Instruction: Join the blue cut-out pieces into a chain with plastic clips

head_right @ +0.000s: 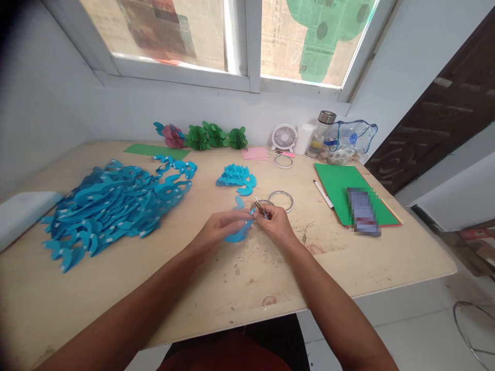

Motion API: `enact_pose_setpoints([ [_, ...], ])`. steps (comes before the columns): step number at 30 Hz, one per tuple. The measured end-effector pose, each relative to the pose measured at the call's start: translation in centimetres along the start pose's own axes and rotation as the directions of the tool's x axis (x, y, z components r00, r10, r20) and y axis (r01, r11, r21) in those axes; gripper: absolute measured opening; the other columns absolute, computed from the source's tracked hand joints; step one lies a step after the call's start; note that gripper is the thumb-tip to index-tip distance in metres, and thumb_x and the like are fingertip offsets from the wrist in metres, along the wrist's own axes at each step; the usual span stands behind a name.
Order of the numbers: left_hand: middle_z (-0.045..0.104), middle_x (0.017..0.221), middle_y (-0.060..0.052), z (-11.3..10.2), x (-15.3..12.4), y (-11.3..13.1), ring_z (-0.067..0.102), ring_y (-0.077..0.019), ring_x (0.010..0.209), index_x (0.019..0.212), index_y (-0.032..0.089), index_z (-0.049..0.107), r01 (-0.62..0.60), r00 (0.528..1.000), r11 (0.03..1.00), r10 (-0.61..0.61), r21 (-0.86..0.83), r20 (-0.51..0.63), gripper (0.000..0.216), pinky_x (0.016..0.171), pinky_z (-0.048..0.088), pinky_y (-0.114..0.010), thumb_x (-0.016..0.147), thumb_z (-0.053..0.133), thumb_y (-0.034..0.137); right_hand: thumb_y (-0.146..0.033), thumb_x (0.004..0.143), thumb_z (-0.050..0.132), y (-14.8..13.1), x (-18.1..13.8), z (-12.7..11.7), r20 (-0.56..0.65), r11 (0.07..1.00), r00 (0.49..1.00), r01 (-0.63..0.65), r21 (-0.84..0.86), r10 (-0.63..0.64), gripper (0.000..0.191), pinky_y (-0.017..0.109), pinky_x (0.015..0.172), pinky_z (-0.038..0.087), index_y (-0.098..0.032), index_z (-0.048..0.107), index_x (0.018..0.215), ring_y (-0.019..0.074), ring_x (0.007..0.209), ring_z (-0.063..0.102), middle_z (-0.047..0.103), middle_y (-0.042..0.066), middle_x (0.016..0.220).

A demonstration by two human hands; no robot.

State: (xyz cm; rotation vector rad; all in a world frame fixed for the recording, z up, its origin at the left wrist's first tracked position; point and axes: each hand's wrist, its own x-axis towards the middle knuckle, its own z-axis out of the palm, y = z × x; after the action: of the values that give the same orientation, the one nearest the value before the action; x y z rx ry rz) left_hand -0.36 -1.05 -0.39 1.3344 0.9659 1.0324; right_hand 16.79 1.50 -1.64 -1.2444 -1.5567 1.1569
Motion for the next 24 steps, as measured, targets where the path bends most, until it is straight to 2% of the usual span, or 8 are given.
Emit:
enact_pose_setpoints([
  [19,0.068,0.108,-0.008,0.12,-0.13,0.28,0.061,-0.0246,0.100,0.084,0.018,0.072,0.018,1.000,0.999,-0.018,-0.028,-0.025,0.022,0.083,0.048,-0.032,0.070,0.065,0.033,-0.037,0.071,0.060,-0.38,-0.16,0.00,0.001,1.000,1.000,-0.012,0.022,0.012,0.023,0.024,0.055,0.030,-0.016,0.057,0.062,0.0103,0.056,0.039,0.047,-0.003,0.059],
  [24,0.068,0.108,-0.009,0.26,-0.21,0.36,0.064,-0.0231,0.092,0.084,0.016,0.072,0.041,0.998,0.996,-0.044,-0.074,-0.046,0.024,0.078,0.051,-0.031,0.069,0.067,0.034,-0.038,0.071,0.060,-0.48,-0.26,-0.02,-0.006,1.000,1.000,-0.010,0.011,0.010,0.024,0.024,0.054,0.029,-0.016,0.057,0.062,0.0099,0.055,0.038,0.046,-0.003,0.058],
])
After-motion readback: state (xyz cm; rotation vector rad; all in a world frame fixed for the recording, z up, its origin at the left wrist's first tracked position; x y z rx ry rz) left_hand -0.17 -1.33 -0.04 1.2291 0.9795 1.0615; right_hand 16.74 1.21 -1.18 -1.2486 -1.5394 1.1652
